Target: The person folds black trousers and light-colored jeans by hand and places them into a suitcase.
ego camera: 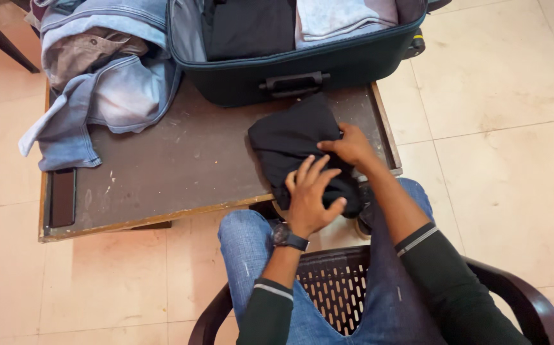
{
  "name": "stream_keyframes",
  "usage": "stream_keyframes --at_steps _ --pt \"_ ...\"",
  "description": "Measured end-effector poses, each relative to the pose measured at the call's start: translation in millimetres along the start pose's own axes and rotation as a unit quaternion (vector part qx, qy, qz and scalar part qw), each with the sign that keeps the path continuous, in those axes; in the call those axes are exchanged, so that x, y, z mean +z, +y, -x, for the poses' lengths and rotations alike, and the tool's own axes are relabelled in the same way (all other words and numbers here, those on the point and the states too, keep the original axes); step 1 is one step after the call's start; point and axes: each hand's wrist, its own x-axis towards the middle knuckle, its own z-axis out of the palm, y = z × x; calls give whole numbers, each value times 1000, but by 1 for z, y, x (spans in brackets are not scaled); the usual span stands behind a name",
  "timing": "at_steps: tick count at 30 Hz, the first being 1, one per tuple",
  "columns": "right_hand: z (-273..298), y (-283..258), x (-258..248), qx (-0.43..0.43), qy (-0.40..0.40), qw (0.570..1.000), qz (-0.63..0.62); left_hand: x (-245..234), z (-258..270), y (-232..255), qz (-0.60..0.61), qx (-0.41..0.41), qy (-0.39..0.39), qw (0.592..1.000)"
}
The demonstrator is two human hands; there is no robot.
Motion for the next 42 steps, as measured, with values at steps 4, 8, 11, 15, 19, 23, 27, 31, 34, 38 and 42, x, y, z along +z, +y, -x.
stream_keyframes --at_steps 4,8,11,15,19,23,27,31,34,38,42 --pt "-9 10 2 -28 71 992 102 -3 -5 -50 4 -138 174 975" --pt "-19 22 17 -28 130 976 172 -8 -3 -107 52 -368 152 916" --pt "-18 11 9 -23 112 979 171 -3 3 -101 46 -395 27 917" --pt "-3 -11 -10 119 -16 992 -37 -4 -1 -100 126 -371 32 920" --pt "8 -24 -19 163 -62 978 -117 -3 -5 -91 336 -363 41 868" --pt "16 -15 -23 198 -114 945 -232 -2 -5 -84 465 -377 42 800" --pt "25 -2 -29 192 -162 904 -345 -6 -4 -75 507 -354 33 785" --pt "37 11 -36 175 -157 891 -387 -7 4 -72 610 -305 38 730" --pt "57 9 -55 129 -97 876 -454 -3 12 -86 654 -315 35 687" --pt "63 -59 -131 27 -104 907 -408 19 -4 -99 388 -322 117 855" --pt "22 -167 -217 -87 30 993 -72 19 -9 -80 191 -268 86 940"
